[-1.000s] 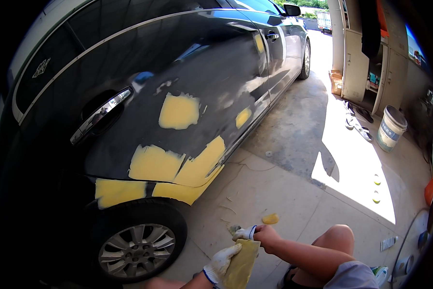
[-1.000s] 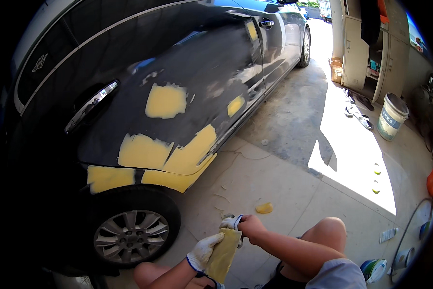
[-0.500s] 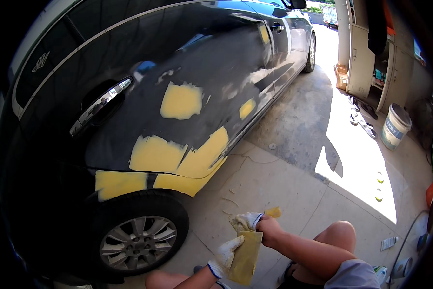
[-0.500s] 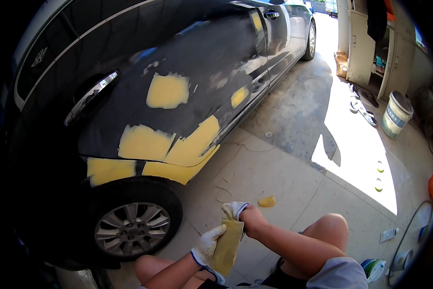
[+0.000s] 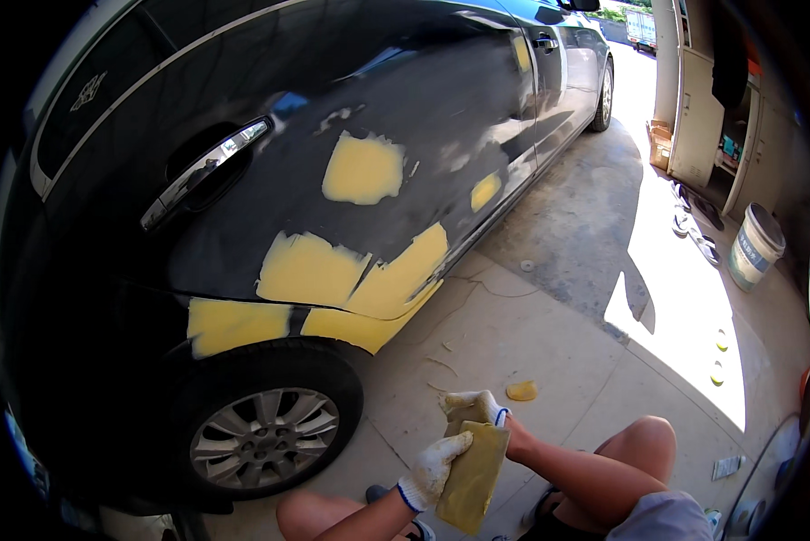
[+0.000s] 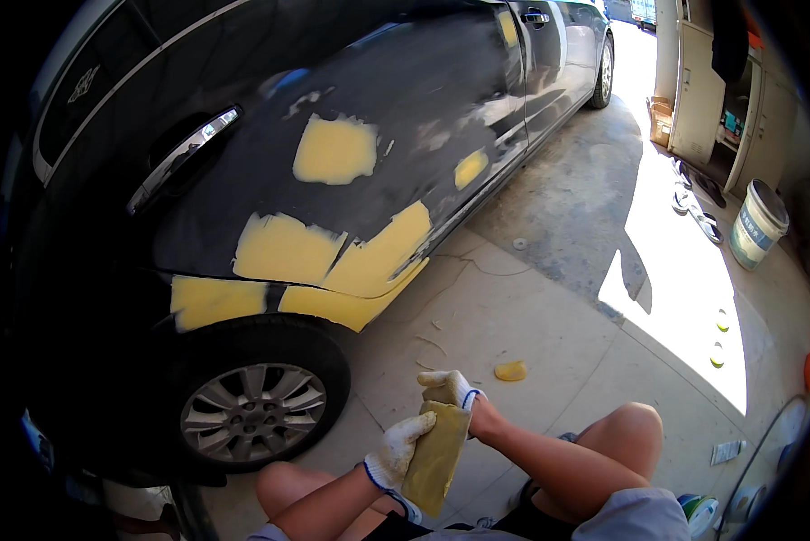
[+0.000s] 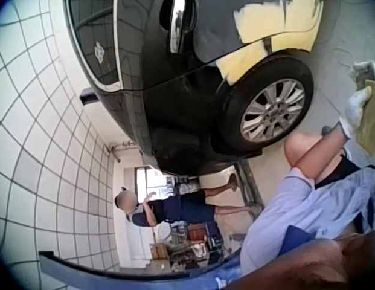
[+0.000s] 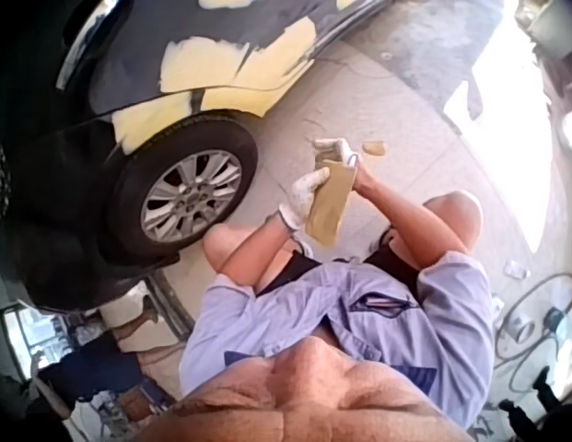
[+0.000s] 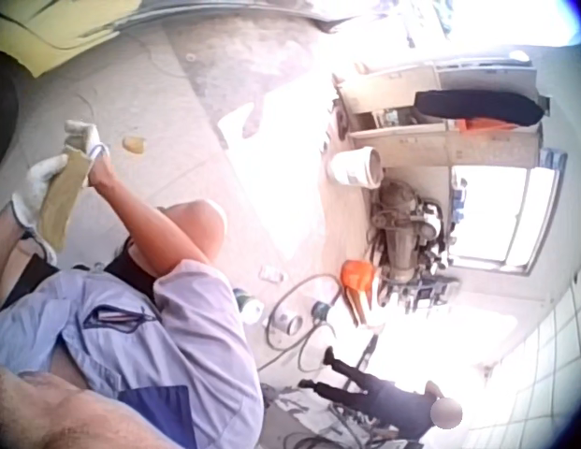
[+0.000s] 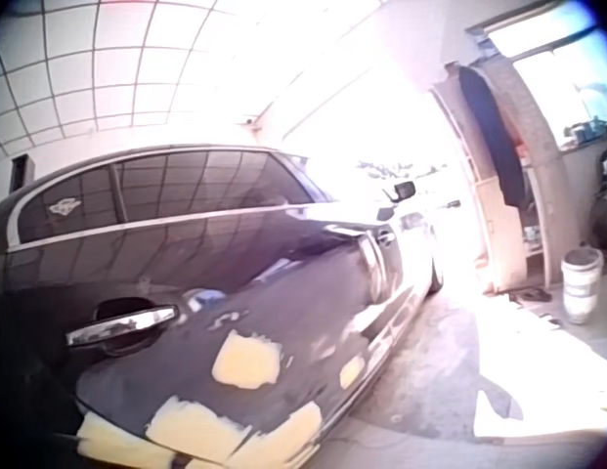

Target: The person applies yellow body filler to the side of a black car using a yellow sponge. They work on the lower side panel and the area around the rear wheel arch, smoothing the filler into the surface.

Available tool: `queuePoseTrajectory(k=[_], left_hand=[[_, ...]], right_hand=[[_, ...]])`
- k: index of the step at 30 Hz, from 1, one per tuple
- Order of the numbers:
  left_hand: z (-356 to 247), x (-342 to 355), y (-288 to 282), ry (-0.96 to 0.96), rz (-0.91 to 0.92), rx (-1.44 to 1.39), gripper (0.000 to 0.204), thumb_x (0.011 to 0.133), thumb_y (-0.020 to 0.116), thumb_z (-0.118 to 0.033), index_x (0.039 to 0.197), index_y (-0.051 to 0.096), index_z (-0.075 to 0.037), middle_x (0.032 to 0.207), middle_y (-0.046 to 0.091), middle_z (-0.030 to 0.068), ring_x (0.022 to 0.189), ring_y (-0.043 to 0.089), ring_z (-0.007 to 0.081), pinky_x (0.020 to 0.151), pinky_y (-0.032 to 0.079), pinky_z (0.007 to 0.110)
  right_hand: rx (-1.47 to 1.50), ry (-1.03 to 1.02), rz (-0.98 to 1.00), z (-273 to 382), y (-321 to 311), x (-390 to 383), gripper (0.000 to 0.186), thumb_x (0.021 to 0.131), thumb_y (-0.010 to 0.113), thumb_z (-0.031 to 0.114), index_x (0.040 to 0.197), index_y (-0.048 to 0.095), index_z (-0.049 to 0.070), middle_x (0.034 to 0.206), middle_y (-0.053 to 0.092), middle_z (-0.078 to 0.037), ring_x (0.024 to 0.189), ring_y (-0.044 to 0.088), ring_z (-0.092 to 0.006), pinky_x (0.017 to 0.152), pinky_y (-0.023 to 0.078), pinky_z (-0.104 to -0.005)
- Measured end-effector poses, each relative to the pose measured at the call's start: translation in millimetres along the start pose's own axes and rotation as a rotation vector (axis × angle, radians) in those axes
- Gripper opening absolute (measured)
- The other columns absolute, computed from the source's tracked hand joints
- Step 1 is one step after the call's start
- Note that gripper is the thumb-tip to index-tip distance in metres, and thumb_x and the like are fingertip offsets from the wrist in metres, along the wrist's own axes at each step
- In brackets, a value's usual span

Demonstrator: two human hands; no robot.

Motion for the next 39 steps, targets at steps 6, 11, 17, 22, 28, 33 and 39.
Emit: queuePoseTrajectory(k=[6,11,17,22,28,33,39], left_hand=[[10,8,10,-0.009,0.044,0.066,0.032,0.107,0.055,-0.028,0.126,0.062,-0.004,0.111,0.071,0.0093,0.094,0.071,0.0187,0.083,0.059,0.034],[0,0,31,-0.059,0.036,0.135,0.038,0.107,0.049,-0.026,0.131,0.061,0.002,0.117,0.07,0.0139,0.1,0.071,0.0218,0.089,0.058,0.036],[-1,-1,22,-0.031,0.046,0.136,0.037,0.107,0.051,-0.026,0.129,0.063,0.001,0.116,0.071,0.0132,0.098,0.072,0.0205,0.09,0.058,0.036],[2,5,27,-0.033,0.039,0.187,0.036,0.106,0.054,-0.027,0.129,0.063,0.001,0.115,0.072,0.0114,0.098,0.072,0.0191,0.089,0.057,0.035],[-18,-12,49,0.002,0.069,0.121,0.037,0.106,0.056,-0.028,0.129,0.064,0.0,0.116,0.072,0.0108,0.099,0.071,0.0182,0.089,0.057,0.034],[-11,-5,49,-0.026,0.117,0.183,0.037,0.106,0.056,-0.028,0.129,0.063,0.0,0.117,0.071,0.0108,0.101,0.07,0.0179,0.09,0.057,0.034],[-9,-3,48,-0.03,0.155,0.182,0.036,0.106,0.055,-0.027,0.13,0.062,0.0,0.116,0.071,0.0102,0.101,0.07,0.0171,0.09,0.056,0.033]], right_hand=[[0.794,0.339,-0.089,-16,-1,15,0.032,0.102,0.059,0.031,0.115,0.06,0.002,0.125,0.066,-0.019,0.109,0.068,-0.0289,0.094,0.057,-0.0413],[0.583,0.357,-0.188,2,4,39,0.041,0.101,0.053,0.043,0.114,0.064,0.005,0.107,0.069,-0.018,0.074,0.061,-0.0229,0.067,0.05,-0.0337],[0.66,0.503,0.12,14,16,41,0.03,0.098,0.062,0.03,0.118,0.062,0.007,0.105,0.067,-0.011,0.078,0.057,-0.0209,0.07,0.046,-0.0323],[0.888,0.251,-0.01,-2,-7,61,0.038,0.099,0.063,0.027,0.132,0.051,0.011,0.122,0.06,-0.007,0.108,0.059,-0.0323,0.098,0.043,-0.051],[0.85,0.383,-0.188,46,11,56,0.065,0.099,0.066,0.034,0.152,0.032,0.019,0.13,0.055,-0.011,0.121,0.058,-0.0321,0.109,0.041,-0.0595],[0.737,0.2,-0.105,43,4,49,0.087,0.098,0.065,0.031,0.165,0.011,0.022,0.153,0.043,-0.023,0.131,0.055,-0.0395,0.115,0.038,-0.0607],[0.668,0.044,-0.042,47,4,52,0.094,0.098,0.065,0.033,0.166,0.003,0.016,0.163,0.028,-0.022,0.149,0.032,-0.039,0.121,0.029,-0.0581]])
Point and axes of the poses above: each hand's wrist, its own x-axis towards the middle knuckle, its own y-axis out of the palm, z = x × y, the point moved 5 cm from there along x, towards the middle knuckle
